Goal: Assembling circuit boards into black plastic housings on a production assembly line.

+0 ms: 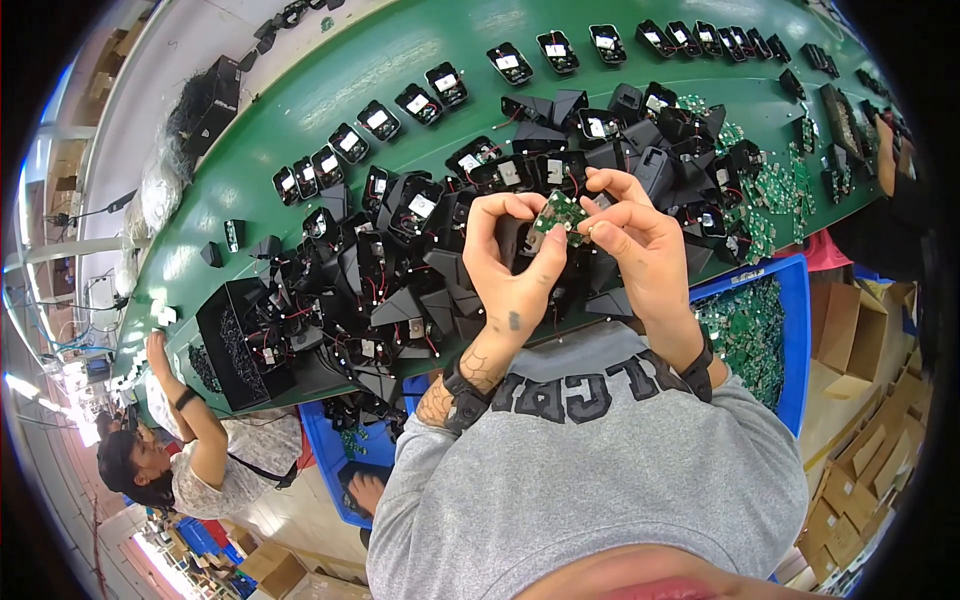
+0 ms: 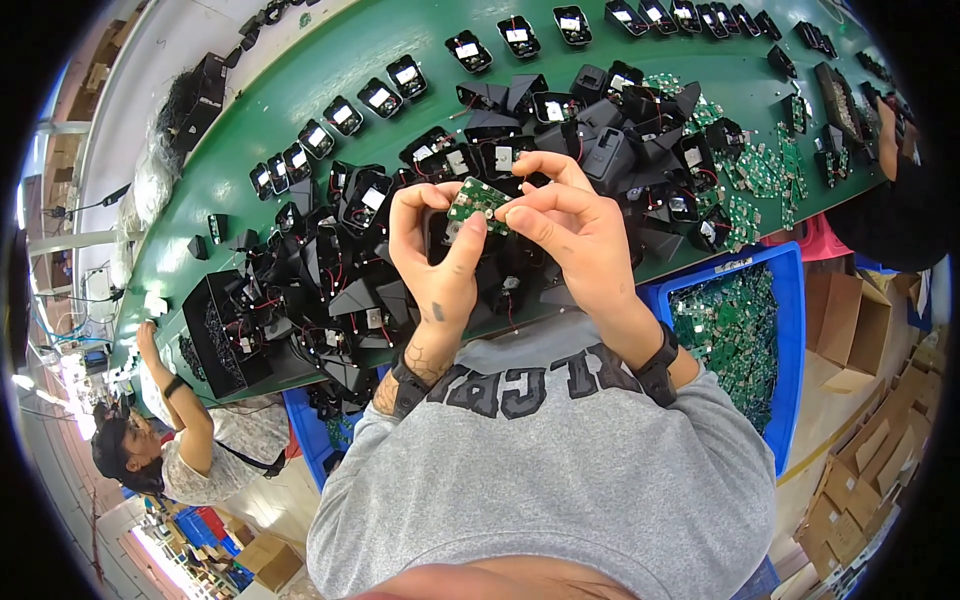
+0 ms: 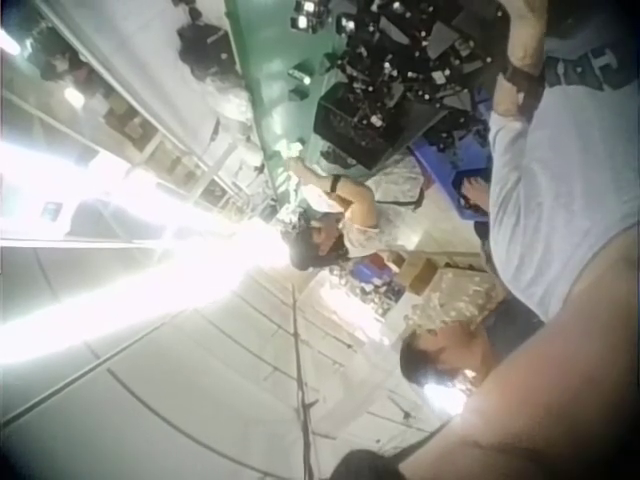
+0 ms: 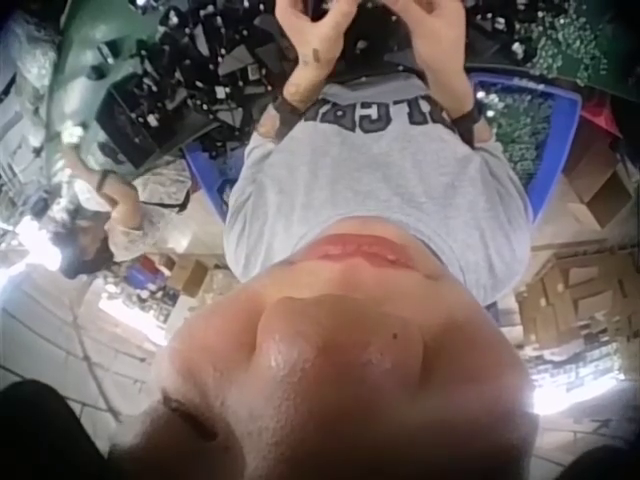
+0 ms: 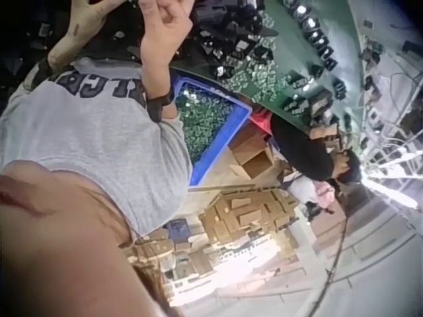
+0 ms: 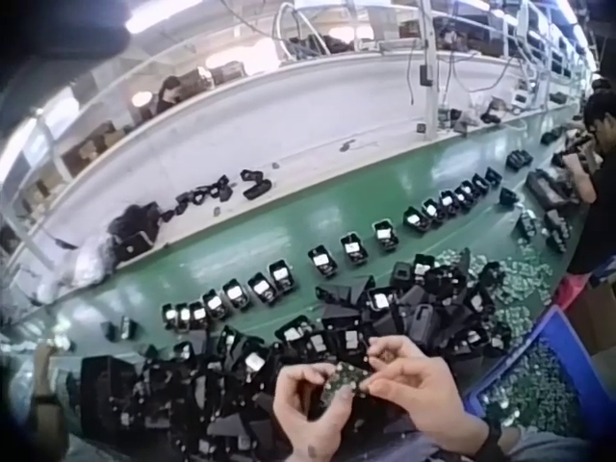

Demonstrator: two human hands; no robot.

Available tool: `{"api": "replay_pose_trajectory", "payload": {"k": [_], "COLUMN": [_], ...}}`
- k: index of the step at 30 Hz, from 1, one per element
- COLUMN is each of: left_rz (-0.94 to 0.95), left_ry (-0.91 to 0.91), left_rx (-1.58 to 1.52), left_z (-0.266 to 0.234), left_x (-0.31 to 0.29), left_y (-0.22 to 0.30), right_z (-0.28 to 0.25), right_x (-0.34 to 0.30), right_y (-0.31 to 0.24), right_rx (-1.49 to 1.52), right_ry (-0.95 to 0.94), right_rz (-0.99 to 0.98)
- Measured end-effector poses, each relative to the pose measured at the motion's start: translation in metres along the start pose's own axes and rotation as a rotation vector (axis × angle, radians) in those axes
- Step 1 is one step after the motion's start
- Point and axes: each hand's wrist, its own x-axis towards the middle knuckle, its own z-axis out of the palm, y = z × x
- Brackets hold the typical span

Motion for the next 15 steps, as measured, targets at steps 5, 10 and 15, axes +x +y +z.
{"api": "replay_pose_trajectory", "payload": {"k": [5,10,15], "left_rz": [0.195,0.165,0.135], "left_ry": [0.076,0.121,0.11], "left_rx": [0.118,0.065,0.058], "left_z": [0.006,0.004,0.004], "left_x": [-0.002,0.002,0.002], "left_y": [0.0,0.0,0.0], "right_z": [0.005,0.002,-0.003], "right_x": [0.0,0.002,0.005], "right_y": [0.002,0.006,0.009], "right_rx": [0.019,-0.192,-0.337], "right_ry": [0.033,0.059,0.03], "right_rz": [-0.045,-0.245,-0.432]}}
